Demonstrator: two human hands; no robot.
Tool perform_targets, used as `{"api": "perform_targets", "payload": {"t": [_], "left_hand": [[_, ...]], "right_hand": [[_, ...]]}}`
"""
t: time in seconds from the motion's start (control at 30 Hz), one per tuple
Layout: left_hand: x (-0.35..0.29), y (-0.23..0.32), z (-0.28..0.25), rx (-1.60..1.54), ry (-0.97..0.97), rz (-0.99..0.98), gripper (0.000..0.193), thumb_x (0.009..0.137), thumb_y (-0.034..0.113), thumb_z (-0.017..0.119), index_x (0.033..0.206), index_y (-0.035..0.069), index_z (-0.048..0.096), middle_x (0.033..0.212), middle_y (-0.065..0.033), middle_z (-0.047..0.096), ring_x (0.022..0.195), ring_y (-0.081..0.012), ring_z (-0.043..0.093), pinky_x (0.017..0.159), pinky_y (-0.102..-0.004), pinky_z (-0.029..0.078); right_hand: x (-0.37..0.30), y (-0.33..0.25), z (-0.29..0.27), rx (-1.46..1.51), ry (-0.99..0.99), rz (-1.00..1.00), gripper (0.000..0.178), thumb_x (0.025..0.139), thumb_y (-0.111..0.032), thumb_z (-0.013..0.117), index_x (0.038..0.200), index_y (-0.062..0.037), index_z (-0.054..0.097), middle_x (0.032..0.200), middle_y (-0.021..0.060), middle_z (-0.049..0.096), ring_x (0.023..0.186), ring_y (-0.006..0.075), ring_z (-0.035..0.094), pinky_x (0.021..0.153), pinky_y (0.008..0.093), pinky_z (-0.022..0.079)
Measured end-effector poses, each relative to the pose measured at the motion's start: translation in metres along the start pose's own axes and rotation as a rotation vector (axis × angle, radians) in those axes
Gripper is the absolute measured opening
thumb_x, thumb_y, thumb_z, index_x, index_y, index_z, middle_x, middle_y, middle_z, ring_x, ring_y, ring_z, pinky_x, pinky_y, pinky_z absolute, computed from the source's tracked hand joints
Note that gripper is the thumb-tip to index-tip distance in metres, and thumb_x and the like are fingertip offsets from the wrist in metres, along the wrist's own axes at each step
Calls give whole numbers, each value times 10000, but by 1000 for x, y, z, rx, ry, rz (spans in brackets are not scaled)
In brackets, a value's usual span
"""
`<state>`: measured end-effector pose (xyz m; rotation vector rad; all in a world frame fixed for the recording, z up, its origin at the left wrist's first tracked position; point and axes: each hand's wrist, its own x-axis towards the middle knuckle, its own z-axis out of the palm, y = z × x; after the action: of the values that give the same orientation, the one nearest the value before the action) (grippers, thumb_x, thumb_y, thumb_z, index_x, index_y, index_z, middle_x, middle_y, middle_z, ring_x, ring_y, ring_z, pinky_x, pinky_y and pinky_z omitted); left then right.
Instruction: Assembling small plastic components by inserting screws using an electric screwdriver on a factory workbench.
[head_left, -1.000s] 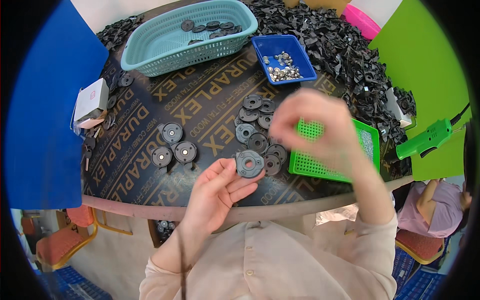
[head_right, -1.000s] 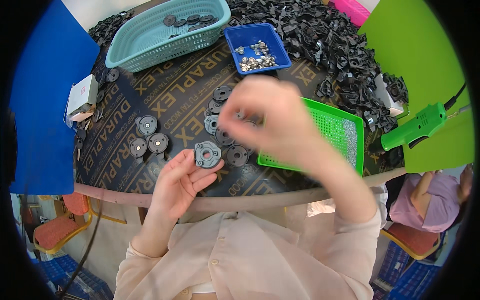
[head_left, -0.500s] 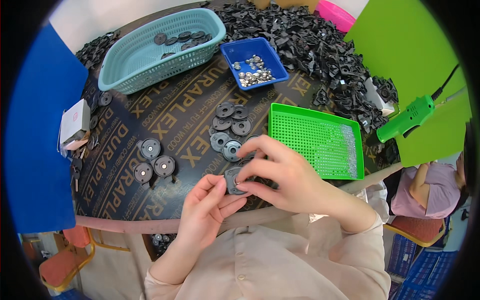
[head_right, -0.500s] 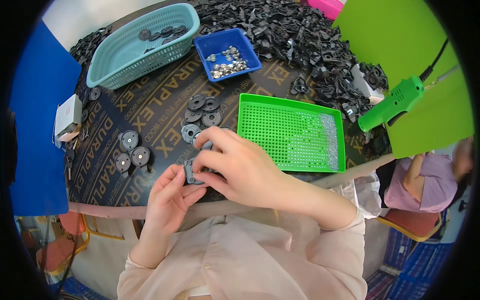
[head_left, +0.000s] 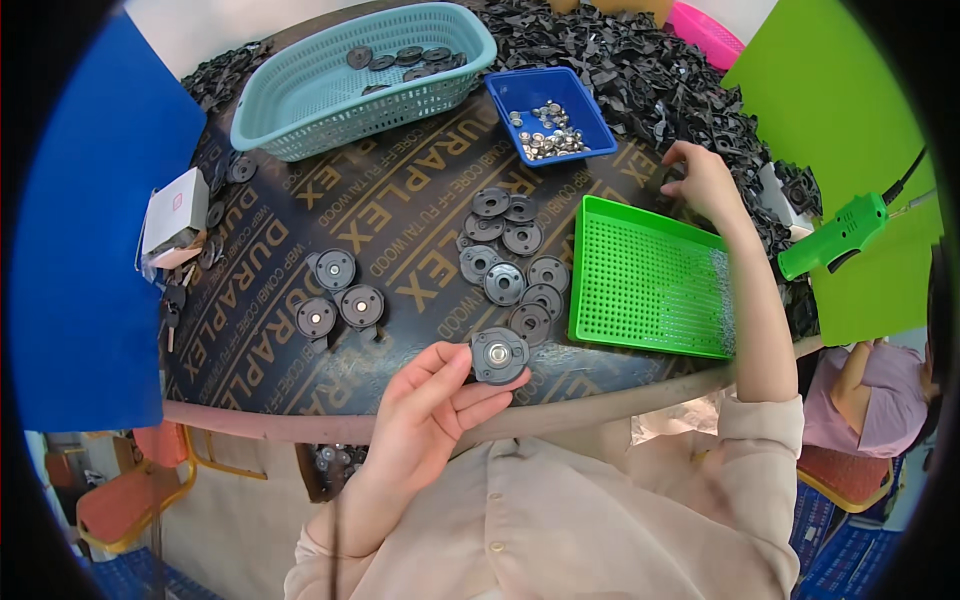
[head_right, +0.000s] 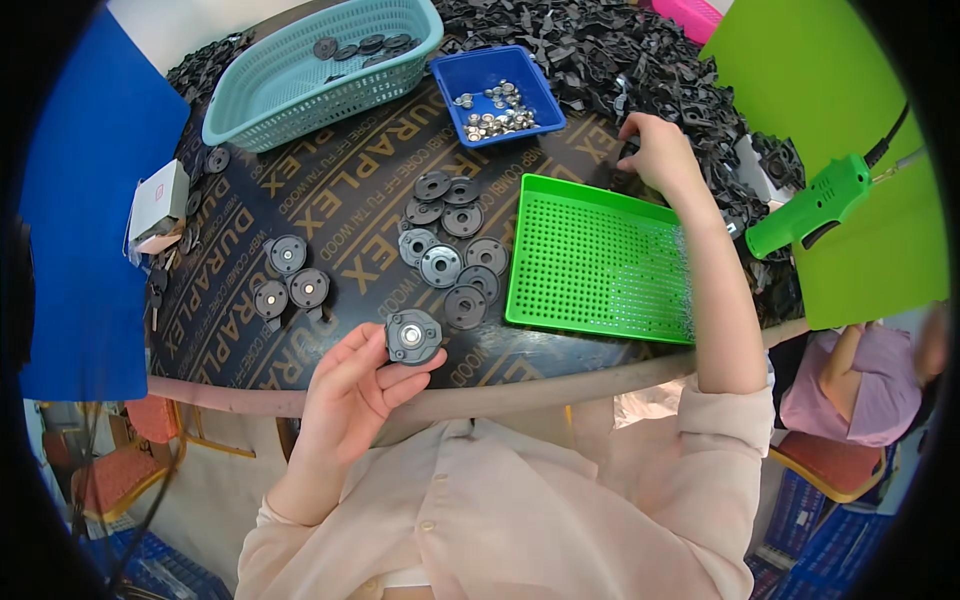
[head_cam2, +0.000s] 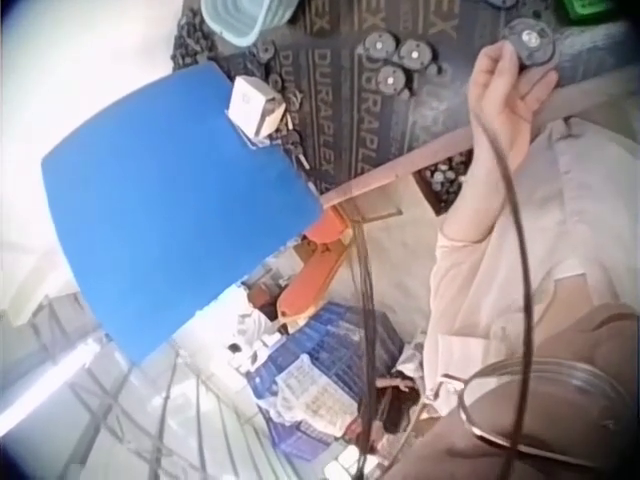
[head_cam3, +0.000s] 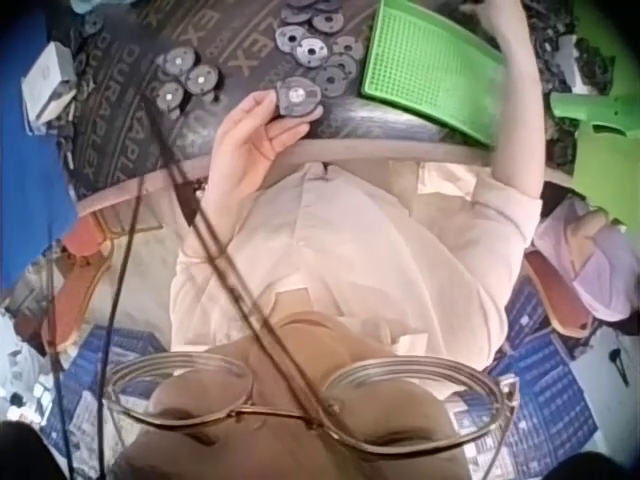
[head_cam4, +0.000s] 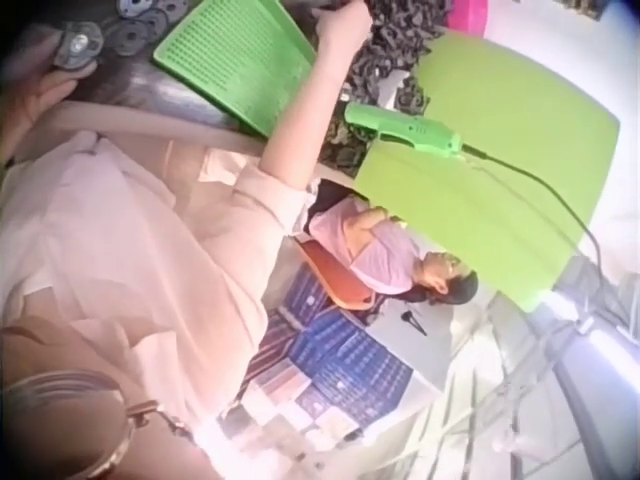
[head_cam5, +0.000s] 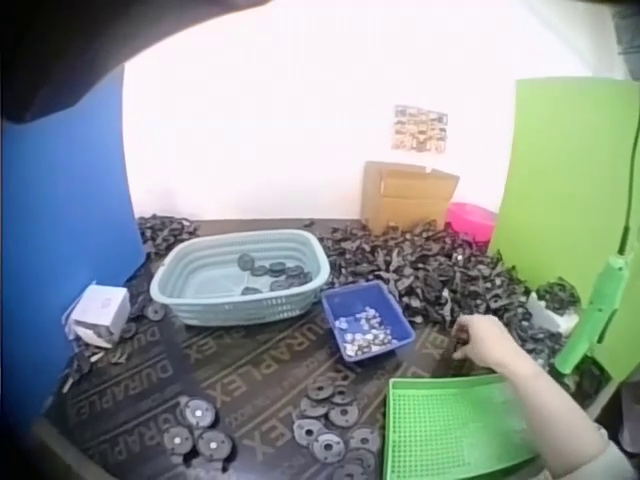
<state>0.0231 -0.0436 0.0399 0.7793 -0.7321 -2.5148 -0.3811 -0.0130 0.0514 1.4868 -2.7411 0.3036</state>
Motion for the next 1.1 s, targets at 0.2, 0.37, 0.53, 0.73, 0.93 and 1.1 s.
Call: {"api": "perform_targets", "payload": {"t": [0.2, 0.37, 0.53, 0.73, 0.93, 1.1], "left_hand": [[-9, 4, -18, -30, 68, 61, 213, 995, 169, 430, 1100, -10, 474, 1149, -198, 599, 1079, -339, 614, 844, -352, 578], [-9, 10, -25, -50, 67, 82, 196, 999, 160, 428, 1070, -12, 488, 1147, -204, 611, 1092, -317, 612, 868, -342, 562], [-8, 9, -27, -44, 58, 73, 196, 994, 156, 437, 1061, -18, 496, 1118, -208, 622, 1063, -331, 626, 845, -353, 575], [-8, 7, -24, -26, 78, 88, 258, 993, 151, 416, 1156, -42, 469, 1134, -219, 609, 1041, -342, 632, 821, -362, 590], [-6, 4, -21, -15, 82, 44, 160, 979, 125, 430, 1011, -21, 488, 1080, -248, 620, 1023, -376, 633, 811, -385, 593], [-3, 1, -15, 22, 75, 19, 154, 979, 135, 445, 1024, -2, 498, 1088, -231, 626, 1019, -367, 638, 816, -389, 588]], "right_hand": [[-82, -76, -30, 396, 294, -429, 311, 635, 115, 690, 900, -20, 596, 826, 48, 530, 743, 171, 551, 664, 281, 460], [-198, -118, 9, 464, 184, -717, 332, 671, 16, 691, 982, -101, 703, 1035, 105, 670, 930, 288, 650, 758, 323, 542], [-214, -118, 35, 442, 126, -686, 332, 691, -35, 711, 1018, -90, 698, 1103, 130, 646, 1021, 307, 616, 835, 368, 520], [-223, -112, 34, 573, 130, -510, 332, 681, -46, 756, 1004, -40, 677, 1151, 130, 625, 1012, 308, 585, 834, 373, 492], [-230, -116, 37, 616, 180, -223, 316, 660, -10, 778, 951, -13, 656, 987, 117, 667, 905, 268, 595, 788, 353, 481], [-232, -115, 32, 758, 161, -247, 282, 673, 17, 766, 933, -2, 661, 992, 125, 681, 892, 255, 602, 792, 330, 470]]}}
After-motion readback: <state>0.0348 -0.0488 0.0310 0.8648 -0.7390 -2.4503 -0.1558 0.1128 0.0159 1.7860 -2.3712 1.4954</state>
